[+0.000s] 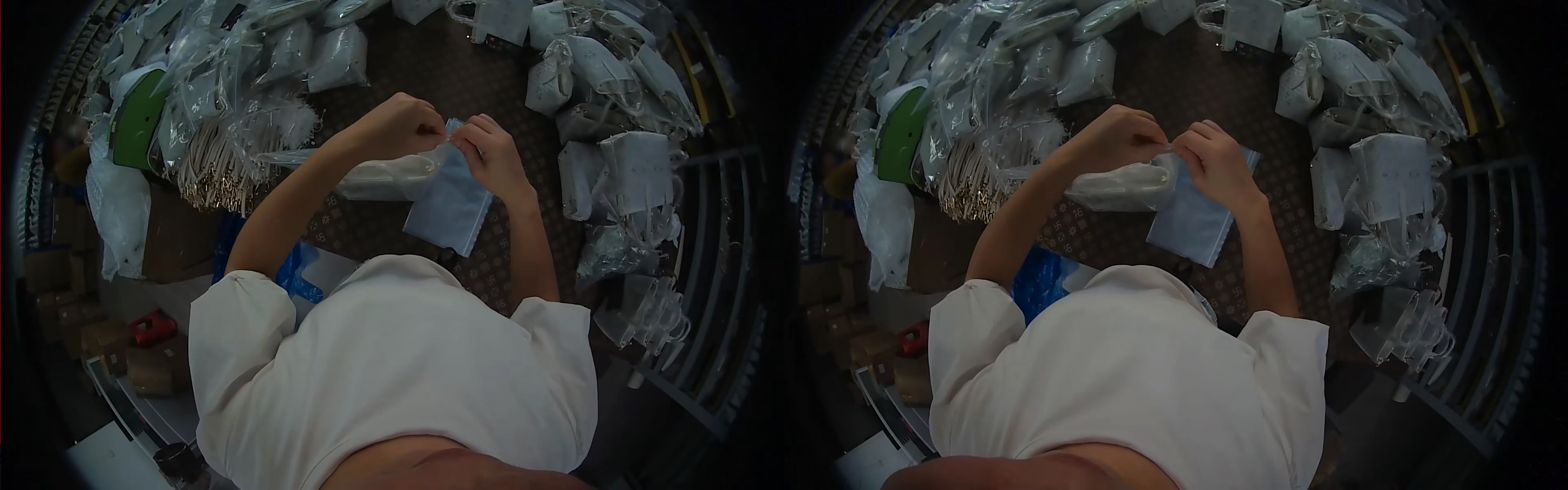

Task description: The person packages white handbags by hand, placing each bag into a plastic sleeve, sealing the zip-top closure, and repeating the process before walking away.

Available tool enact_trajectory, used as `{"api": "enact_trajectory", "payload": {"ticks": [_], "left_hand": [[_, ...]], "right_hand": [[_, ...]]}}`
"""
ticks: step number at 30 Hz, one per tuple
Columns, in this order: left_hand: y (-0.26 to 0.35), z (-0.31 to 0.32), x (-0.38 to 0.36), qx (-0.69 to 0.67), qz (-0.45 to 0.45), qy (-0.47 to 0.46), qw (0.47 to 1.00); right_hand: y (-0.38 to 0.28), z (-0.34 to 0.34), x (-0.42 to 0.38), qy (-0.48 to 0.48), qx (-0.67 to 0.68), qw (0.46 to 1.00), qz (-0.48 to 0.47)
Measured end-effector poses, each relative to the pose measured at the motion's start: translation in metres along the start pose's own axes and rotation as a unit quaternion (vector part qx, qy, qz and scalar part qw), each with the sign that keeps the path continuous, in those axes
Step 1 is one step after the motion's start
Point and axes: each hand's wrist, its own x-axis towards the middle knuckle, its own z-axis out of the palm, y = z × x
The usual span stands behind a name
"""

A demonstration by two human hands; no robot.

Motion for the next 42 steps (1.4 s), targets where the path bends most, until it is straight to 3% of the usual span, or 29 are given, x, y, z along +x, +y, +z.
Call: {"api": "enact_trajectory", "payload": {"ticks": [3, 10, 21, 27, 29, 33, 39, 42], "left_hand": [[-0.004, -0.001, 0.010, -0.038, -0.043, -0.039, 0.998], [-0.017, -0.006, -0.007, -0.021, -0.052, -0.006, 0.998], [-0.036, -0.047, -0.096, 0.070, -0.103, 0.067, 0.990], [-0.043, -0.073, -0.155, 0.076, -0.185, 0.119, 0.972], [-0.045, -0.077, -0.169, 0.087, -0.240, 0.127, 0.959], [-0.047, -0.083, -0.180, 0.093, -0.255, 0.087, 0.958], [-0.046, -0.069, -0.149, 0.058, -0.143, 0.128, 0.980], [-0.045, -0.055, -0.118, 0.063, -0.084, 0.096, 0.990]], "right_hand": [[0.002, 0.002, -0.002, 0.019, -0.006, 1.000, -0.002], [0.010, 0.007, -0.007, 0.088, -0.016, 0.996, -0.001], [0.016, 0.016, -0.004, 0.102, -0.011, 0.995, -0.014], [0.019, 0.010, -0.004, 0.102, -0.011, 0.994, 0.024], [0.018, 0.011, -0.003, 0.103, -0.012, 0.995, 0.013], [0.014, 0.013, 0.003, 0.081, 0.019, 0.996, 0.039], [0.011, 0.004, 0.004, 0.039, 0.029, 0.997, 0.057], [0.008, 0.007, 0.003, 0.039, 0.035, 0.997, 0.053]]}}
